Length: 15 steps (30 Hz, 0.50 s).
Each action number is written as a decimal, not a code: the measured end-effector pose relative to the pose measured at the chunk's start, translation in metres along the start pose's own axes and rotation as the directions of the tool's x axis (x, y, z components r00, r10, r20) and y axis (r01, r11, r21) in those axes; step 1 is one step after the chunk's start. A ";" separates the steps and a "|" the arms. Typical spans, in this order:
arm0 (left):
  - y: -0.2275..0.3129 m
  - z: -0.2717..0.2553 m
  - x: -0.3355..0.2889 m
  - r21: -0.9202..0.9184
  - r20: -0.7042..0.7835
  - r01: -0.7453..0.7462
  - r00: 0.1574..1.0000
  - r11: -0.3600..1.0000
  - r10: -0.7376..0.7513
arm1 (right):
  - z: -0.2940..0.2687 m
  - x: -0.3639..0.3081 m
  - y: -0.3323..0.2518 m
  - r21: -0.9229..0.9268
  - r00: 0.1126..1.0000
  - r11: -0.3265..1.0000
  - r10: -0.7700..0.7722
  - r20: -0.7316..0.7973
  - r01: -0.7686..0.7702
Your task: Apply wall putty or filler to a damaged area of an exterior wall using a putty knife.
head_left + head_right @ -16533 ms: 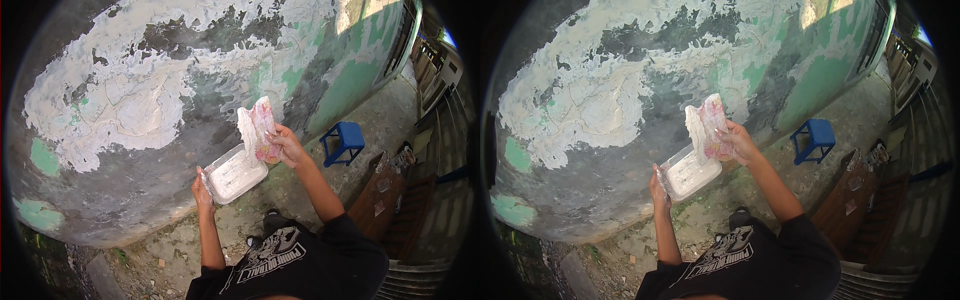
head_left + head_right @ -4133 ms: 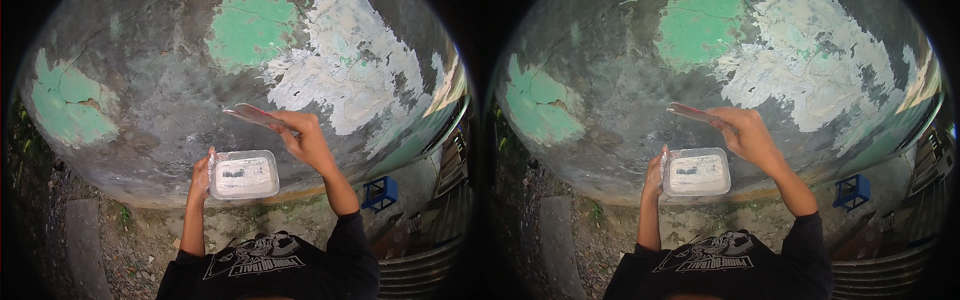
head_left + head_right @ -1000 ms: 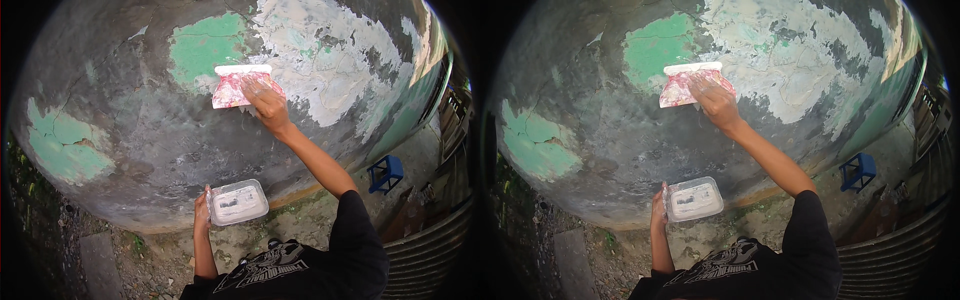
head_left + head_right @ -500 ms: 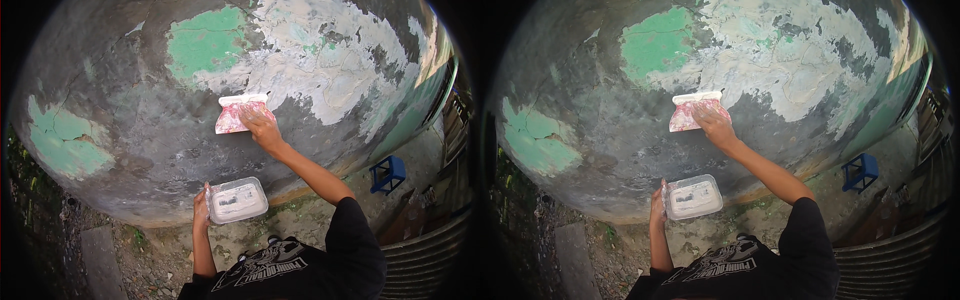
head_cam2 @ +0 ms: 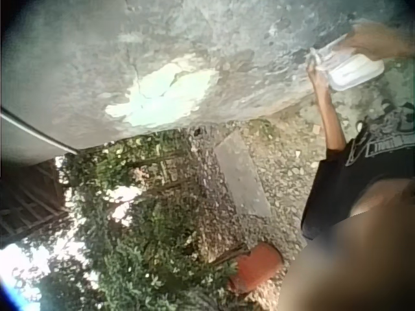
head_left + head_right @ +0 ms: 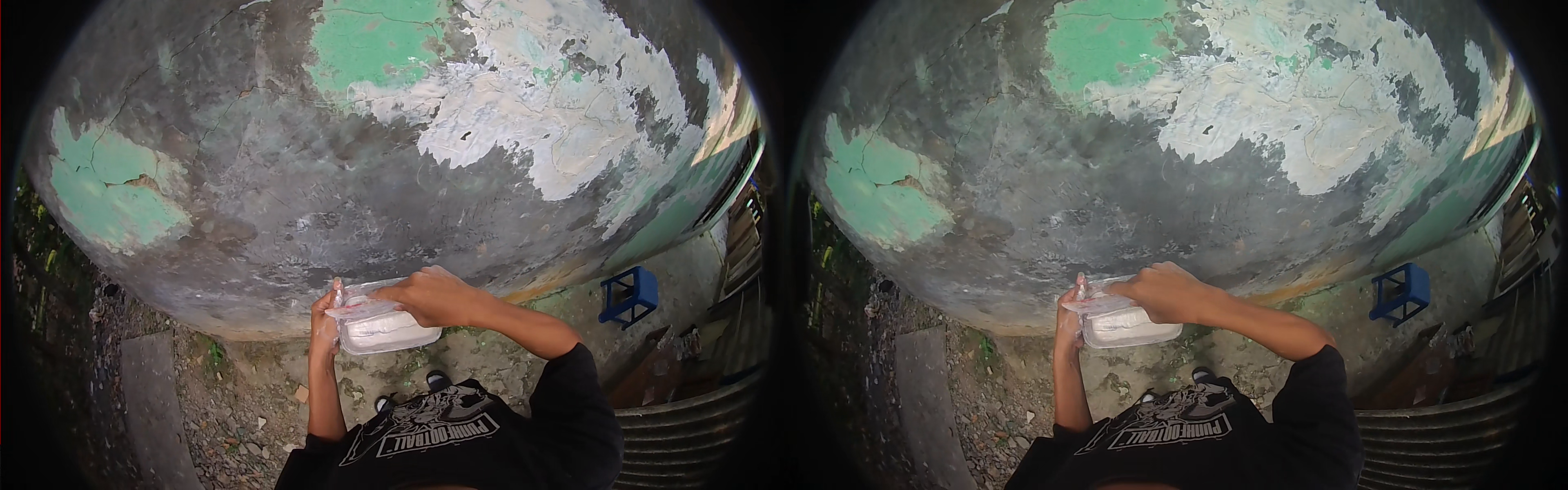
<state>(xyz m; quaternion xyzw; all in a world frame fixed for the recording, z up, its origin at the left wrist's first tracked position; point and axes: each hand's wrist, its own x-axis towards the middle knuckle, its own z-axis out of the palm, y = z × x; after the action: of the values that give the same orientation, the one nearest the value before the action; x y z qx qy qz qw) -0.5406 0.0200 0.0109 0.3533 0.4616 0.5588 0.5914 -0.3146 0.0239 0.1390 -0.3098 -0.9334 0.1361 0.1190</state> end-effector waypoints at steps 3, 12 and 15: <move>0.012 0.001 -0.003 0.023 -0.018 -0.018 1.000 1.000 0.018 | 0.013 0.003 -0.003 -0.139 1.000 0.990 0.001 -0.009 -0.002; 0.001 -0.027 -0.009 -0.058 -0.078 -0.040 0.996 0.998 0.036 | 0.047 0.003 -0.016 -0.153 0.996 0.986 -0.051 0.076 0.062; -0.001 -0.031 -0.014 -0.042 -0.082 -0.065 0.995 0.997 0.062 | 0.050 0.005 -0.021 -0.090 0.996 0.995 -0.040 0.077 0.047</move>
<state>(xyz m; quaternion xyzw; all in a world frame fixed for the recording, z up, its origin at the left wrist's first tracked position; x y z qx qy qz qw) -0.5686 0.0035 0.0024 0.3317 0.4609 0.6014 0.5620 -0.3452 0.0016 0.1002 -0.2892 -0.9491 0.1020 0.0722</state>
